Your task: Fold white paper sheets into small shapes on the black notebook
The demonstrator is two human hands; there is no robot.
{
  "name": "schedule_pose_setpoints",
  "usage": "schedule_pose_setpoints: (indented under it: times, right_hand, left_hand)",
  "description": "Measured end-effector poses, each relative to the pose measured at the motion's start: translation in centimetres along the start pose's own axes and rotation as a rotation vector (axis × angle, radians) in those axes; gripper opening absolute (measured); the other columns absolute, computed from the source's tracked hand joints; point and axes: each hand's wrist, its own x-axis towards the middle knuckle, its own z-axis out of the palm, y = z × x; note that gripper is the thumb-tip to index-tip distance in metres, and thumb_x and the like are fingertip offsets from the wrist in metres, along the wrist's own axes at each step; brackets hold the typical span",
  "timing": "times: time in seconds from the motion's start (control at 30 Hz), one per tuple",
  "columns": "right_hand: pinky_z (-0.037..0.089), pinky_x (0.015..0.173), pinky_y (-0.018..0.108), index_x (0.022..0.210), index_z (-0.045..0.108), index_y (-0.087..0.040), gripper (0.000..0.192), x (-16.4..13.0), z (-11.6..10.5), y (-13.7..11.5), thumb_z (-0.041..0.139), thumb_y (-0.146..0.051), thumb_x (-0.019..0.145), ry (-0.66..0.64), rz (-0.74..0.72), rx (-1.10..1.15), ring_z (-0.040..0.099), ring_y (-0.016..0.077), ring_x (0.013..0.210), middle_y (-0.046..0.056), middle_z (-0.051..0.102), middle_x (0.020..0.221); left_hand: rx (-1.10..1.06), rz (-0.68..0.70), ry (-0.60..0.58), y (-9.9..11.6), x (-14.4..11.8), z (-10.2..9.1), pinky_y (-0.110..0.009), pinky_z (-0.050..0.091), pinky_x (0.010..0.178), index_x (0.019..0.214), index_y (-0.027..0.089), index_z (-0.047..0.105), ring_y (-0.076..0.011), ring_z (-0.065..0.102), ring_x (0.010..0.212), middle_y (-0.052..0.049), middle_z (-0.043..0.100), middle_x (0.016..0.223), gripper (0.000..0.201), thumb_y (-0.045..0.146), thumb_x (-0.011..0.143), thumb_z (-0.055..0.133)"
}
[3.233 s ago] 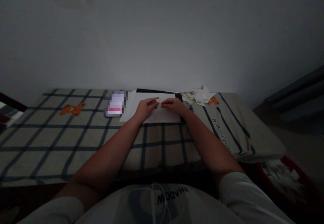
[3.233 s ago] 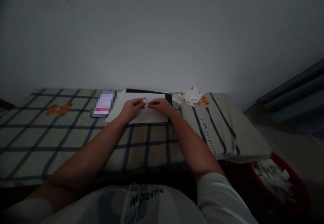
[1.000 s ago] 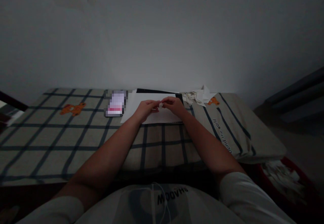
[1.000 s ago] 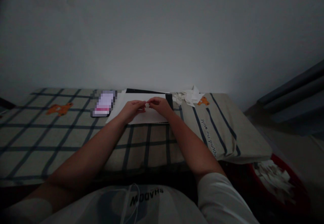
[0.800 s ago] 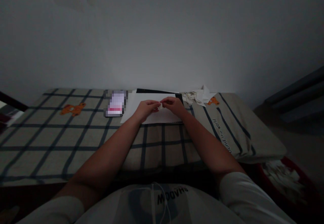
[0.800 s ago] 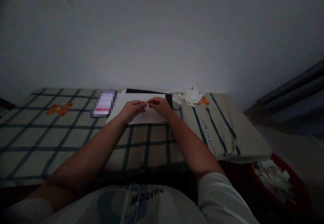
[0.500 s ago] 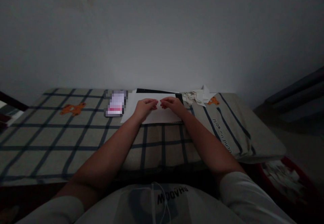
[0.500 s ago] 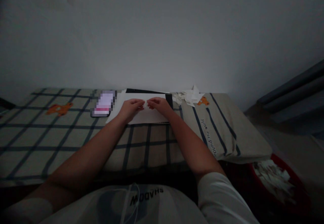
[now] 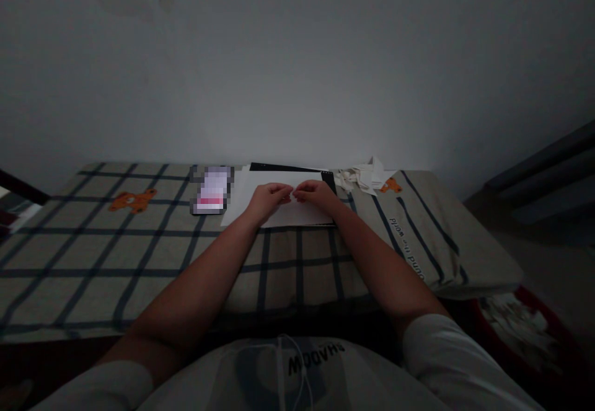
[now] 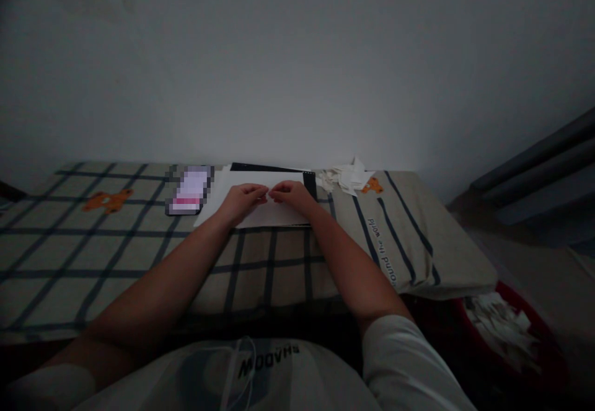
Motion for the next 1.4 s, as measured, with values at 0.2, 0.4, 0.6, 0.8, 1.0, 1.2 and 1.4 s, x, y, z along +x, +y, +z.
schedule_pose_setpoints:
  times: [0.2, 0.4, 0.6, 0.8, 1.0, 1.2, 1.4]
  right_hand:
    - [0.043, 0.061, 0.025, 0.077, 0.064, -0.015, 0.029, -0.13, -0.08, -0.35, 0.065, -0.042, 0.07, -0.013, -0.022, -0.037, 0.055, 0.0106, 0.061, 0.001, 0.063, 0.066]
    - [0.044, 0.063, 0.025, 0.077, 0.063, -0.015, 0.029, -0.15, -0.09, -0.43, 0.065, -0.043, 0.07, -0.027, -0.033, -0.016, 0.056, 0.0108, 0.063, 0.002, 0.063, 0.068]
    - [0.048, 0.066, 0.027, 0.086, 0.062, -0.016, 0.033, -0.1, -0.11, -0.53, 0.07, -0.04, 0.066, 0.04, -0.022, 0.107, 0.06, 0.0123, 0.067, 0.002, 0.066, 0.074]
    - [0.048, 0.068, 0.028, 0.083, 0.065, -0.015, 0.027, -0.17, -0.17, -0.77, 0.068, -0.038, 0.07, 0.067, -0.068, 0.073, 0.061, 0.0128, 0.067, 0.003, 0.067, 0.073]
    - [0.047, 0.067, 0.028, 0.081, 0.065, -0.016, 0.024, -0.25, 0.1, -0.69, 0.066, -0.037, 0.071, 0.081, -0.097, 0.088, 0.06, 0.0127, 0.066, 0.002, 0.066, 0.071]
    - [0.047, 0.066, 0.027, 0.081, 0.063, -0.016, 0.023, -0.27, 0.26, -0.77, 0.066, -0.036, 0.072, 0.069, -0.114, 0.066, 0.059, 0.0122, 0.065, 0.002, 0.065, 0.07]
    - [0.046, 0.066, 0.026, 0.08, 0.063, -0.015, 0.023, -0.17, 0.22, -0.86, 0.064, -0.037, 0.073, 0.089, -0.115, 0.074, 0.058, 0.0114, 0.064, 0.001, 0.064, 0.068]
  left_hand:
    - [0.012, 0.017, -0.035, -0.13, 0.0, 0.03, -0.03, 0.05, 0.074, 0.079, 0.015, 0.071, -0.0125, 0.06, 0.067, -0.004, 0.066, 0.071, 0.029, 0.04, 0.065, 0.071]
    - [0.028, 0.075, -0.008, -0.05, 0.02, -0.24, -0.03, 0.049, 0.074, 0.085, 0.015, 0.07, -0.0138, 0.062, 0.072, -0.006, 0.068, 0.08, 0.032, 0.039, 0.064, 0.074]
    - [0.065, 0.073, 0.017, 0.43, -0.12, -0.21, -0.031, 0.049, 0.073, 0.082, 0.015, 0.07, -0.0145, 0.061, 0.069, -0.005, 0.068, 0.075, 0.034, 0.043, 0.063, 0.073]
    - [0.016, 0.045, 0.03, 0.83, -0.41, 0.09, -0.031, 0.05, 0.072, 0.082, 0.014, 0.07, -0.0139, 0.061, 0.067, -0.005, 0.068, 0.075, 0.032, 0.039, 0.061, 0.075]
    - [0.043, 0.069, 0.026, 0.5, -0.25, -0.16, -0.031, 0.05, 0.073, 0.082, 0.014, 0.071, -0.0151, 0.062, 0.07, -0.007, 0.069, 0.076, 0.035, 0.041, 0.061, 0.075]
    - [0.061, 0.067, 0.014, 0.33, -0.22, -0.23, -0.031, 0.051, 0.073, 0.086, 0.014, 0.07, -0.0154, 0.063, 0.071, -0.007, 0.07, 0.08, 0.036, 0.041, 0.063, 0.074]
    - [0.007, 0.024, -0.004, 0.44, -0.33, -0.06, -0.032, 0.051, 0.074, 0.089, 0.014, 0.07, -0.0146, 0.062, 0.069, -0.008, 0.07, 0.083, 0.038, 0.04, 0.061, 0.075]
